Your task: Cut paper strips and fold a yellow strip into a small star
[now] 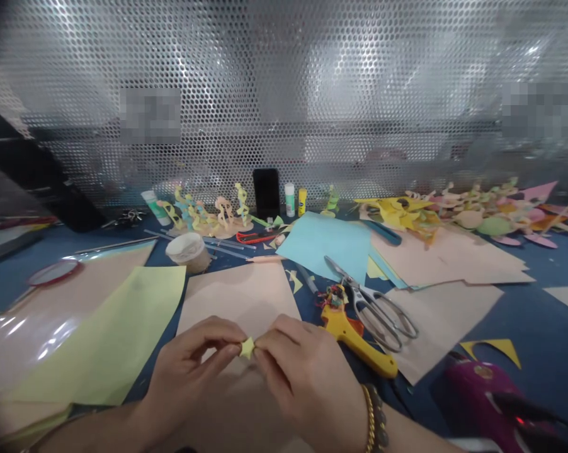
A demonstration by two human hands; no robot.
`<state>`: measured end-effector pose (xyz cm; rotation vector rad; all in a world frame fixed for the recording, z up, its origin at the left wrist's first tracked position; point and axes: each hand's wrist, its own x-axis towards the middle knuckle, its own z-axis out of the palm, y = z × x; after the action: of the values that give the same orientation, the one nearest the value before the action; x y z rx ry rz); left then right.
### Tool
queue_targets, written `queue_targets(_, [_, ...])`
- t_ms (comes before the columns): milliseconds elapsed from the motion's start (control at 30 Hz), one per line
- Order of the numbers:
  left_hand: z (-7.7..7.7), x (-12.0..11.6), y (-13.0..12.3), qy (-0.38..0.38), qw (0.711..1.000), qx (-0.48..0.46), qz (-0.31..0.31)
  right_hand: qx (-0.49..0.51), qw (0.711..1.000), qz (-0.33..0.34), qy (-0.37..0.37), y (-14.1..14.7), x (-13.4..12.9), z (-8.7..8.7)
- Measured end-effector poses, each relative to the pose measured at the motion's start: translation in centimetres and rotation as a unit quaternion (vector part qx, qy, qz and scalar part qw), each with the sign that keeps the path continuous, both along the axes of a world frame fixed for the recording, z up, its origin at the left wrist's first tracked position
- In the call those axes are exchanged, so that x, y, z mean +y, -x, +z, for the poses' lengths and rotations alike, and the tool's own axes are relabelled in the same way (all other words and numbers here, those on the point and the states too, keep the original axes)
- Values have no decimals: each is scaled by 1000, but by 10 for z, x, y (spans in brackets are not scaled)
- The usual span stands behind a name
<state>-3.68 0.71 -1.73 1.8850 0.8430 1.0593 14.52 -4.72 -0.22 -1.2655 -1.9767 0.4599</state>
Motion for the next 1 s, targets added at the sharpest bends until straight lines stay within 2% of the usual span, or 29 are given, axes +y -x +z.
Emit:
queue_targets(367, [1,-3,1,-12,1000,20,-9,56,998,-1,-37,0,-2,2])
queue_targets(500, [2,-4,0,-8,1000,13,-16,61,998,-4,-30,0,-4,2])
queue_targets(733, [-1,-5,0,20,998,-58,-16,56,998,-29,-18,-1,-6,-1])
queue_targets(833, [-1,-4,0,18,997,-63,-31,66,997,-34,-37,0,-5,-3])
queue_targets(1000, [0,-3,-1,-7,998,-56,-6,54,995,-21,-87,2,-4,1])
